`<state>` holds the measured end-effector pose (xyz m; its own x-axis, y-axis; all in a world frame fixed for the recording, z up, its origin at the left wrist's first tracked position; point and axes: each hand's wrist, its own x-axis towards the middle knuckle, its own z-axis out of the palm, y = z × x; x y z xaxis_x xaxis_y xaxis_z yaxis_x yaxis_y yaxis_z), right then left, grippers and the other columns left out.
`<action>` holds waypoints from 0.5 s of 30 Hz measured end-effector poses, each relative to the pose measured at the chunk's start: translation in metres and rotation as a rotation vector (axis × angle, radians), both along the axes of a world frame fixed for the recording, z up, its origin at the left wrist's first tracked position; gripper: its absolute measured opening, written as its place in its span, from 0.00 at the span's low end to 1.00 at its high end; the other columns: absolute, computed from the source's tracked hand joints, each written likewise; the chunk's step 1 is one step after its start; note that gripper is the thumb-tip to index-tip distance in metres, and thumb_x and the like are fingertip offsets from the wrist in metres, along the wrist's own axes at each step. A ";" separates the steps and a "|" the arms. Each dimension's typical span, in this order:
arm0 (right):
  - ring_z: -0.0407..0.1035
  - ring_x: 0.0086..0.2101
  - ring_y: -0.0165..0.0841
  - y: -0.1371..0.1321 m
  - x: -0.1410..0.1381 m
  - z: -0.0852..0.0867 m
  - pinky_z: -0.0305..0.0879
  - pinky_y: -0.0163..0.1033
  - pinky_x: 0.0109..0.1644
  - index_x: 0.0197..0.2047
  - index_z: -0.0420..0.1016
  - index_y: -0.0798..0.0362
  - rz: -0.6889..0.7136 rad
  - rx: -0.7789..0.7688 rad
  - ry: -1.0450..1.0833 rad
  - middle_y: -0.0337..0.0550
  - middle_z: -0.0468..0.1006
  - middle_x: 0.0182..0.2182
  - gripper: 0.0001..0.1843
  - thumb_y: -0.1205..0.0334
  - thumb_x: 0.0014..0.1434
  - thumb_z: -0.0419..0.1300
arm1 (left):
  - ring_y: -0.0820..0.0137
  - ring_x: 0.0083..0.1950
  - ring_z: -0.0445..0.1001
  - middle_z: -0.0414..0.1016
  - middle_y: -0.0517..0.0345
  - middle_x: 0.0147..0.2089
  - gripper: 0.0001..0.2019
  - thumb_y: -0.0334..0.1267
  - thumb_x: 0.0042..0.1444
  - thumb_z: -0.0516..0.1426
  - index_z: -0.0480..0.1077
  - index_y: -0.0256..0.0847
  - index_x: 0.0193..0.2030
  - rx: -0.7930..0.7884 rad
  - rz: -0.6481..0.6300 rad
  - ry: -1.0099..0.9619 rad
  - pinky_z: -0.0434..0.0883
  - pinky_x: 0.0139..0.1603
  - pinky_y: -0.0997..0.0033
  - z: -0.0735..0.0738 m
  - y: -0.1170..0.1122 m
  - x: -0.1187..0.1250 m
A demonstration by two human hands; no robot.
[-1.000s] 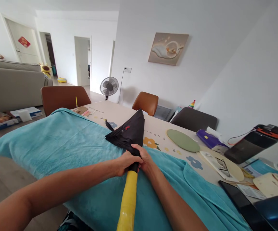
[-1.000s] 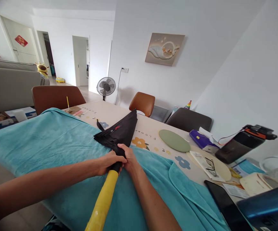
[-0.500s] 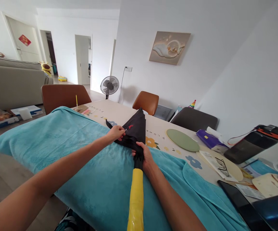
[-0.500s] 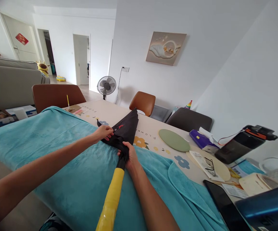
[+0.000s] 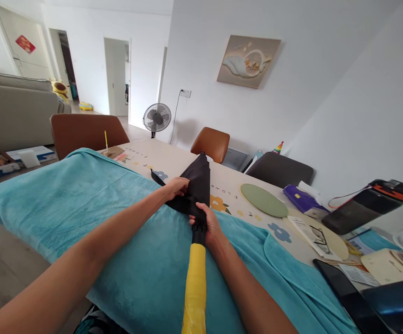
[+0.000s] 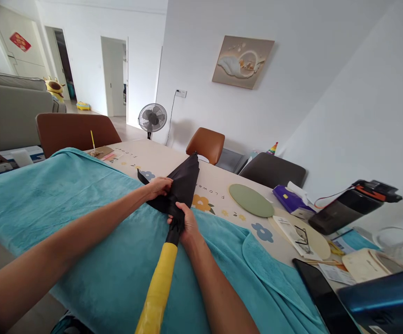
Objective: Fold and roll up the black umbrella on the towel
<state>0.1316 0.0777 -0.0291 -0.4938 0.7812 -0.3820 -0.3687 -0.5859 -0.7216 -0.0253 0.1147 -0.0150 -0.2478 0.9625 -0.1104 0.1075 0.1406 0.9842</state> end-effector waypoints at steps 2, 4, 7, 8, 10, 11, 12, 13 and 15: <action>0.59 0.14 0.24 0.000 0.000 0.000 0.63 0.28 0.13 0.29 0.62 0.54 -0.006 -0.010 -0.009 0.34 0.65 0.15 0.08 0.64 0.54 0.59 | 0.76 0.32 0.71 0.73 0.57 0.32 0.11 0.23 0.51 0.49 0.70 0.36 0.35 0.097 -0.025 -0.027 0.68 0.34 0.79 -0.005 0.002 0.000; 0.59 0.14 0.24 0.001 0.000 0.001 0.62 0.28 0.12 0.30 0.62 0.54 -0.015 -0.017 -0.015 0.34 0.65 0.16 0.08 0.64 0.54 0.59 | 0.74 0.38 0.73 0.75 0.56 0.38 0.14 0.20 0.50 0.49 0.71 0.35 0.39 0.161 -0.021 -0.012 0.69 0.42 0.77 -0.011 0.006 0.001; 0.58 0.13 0.23 0.001 0.000 0.001 0.60 0.27 0.12 0.29 0.62 0.54 -0.019 -0.019 -0.011 0.33 0.64 0.15 0.08 0.62 0.55 0.59 | 0.70 0.45 0.72 0.75 0.54 0.44 0.18 0.20 0.49 0.50 0.70 0.36 0.45 0.186 0.051 0.079 0.67 0.50 0.73 -0.019 0.012 0.000; 0.57 0.13 0.23 0.001 0.001 0.001 0.59 0.26 0.11 0.29 0.62 0.54 -0.016 -0.021 -0.005 0.33 0.63 0.14 0.09 0.62 0.55 0.58 | 0.68 0.47 0.71 0.75 0.52 0.45 0.19 0.21 0.49 0.51 0.70 0.36 0.47 0.176 0.079 0.116 0.66 0.51 0.71 -0.021 0.013 -0.001; 0.55 0.12 0.22 0.001 0.002 0.001 0.57 0.25 0.11 0.27 0.60 0.53 -0.004 -0.026 0.011 0.32 0.61 0.13 0.10 0.61 0.55 0.58 | 0.64 0.49 0.70 0.75 0.50 0.45 0.16 0.24 0.50 0.52 0.69 0.36 0.46 0.140 0.118 0.181 0.64 0.53 0.68 -0.024 0.016 -0.005; 0.55 0.12 0.22 0.001 0.002 0.002 0.56 0.25 0.11 0.27 0.59 0.53 0.010 -0.031 0.013 0.32 0.60 0.12 0.11 0.60 0.55 0.57 | 0.62 0.49 0.70 0.75 0.49 0.45 0.14 0.26 0.50 0.53 0.70 0.36 0.44 0.119 0.123 0.207 0.64 0.52 0.66 -0.025 0.016 -0.008; 0.54 0.11 0.22 0.000 0.003 0.003 0.54 0.25 0.10 0.27 0.59 0.53 0.027 -0.040 0.011 0.32 0.60 0.12 0.11 0.59 0.55 0.57 | 0.61 0.49 0.71 0.75 0.48 0.44 0.11 0.28 0.51 0.54 0.70 0.37 0.42 0.102 0.120 0.227 0.64 0.52 0.66 -0.025 0.017 -0.010; 0.54 0.11 0.22 0.000 0.003 0.004 0.53 0.24 0.10 0.26 0.58 0.52 0.046 -0.051 0.007 0.31 0.59 0.12 0.12 0.58 0.55 0.57 | 0.60 0.49 0.71 0.75 0.48 0.43 0.10 0.30 0.51 0.55 0.70 0.37 0.40 0.086 0.115 0.243 0.64 0.52 0.65 -0.025 0.017 -0.011; 0.53 0.11 0.21 0.000 0.004 0.007 0.52 0.24 0.10 0.26 0.56 0.52 0.075 -0.068 0.012 0.30 0.58 0.12 0.14 0.56 0.55 0.57 | 0.58 0.51 0.70 0.75 0.46 0.44 0.08 0.31 0.49 0.58 0.70 0.38 0.38 0.051 0.106 0.259 0.63 0.52 0.66 -0.023 0.016 -0.012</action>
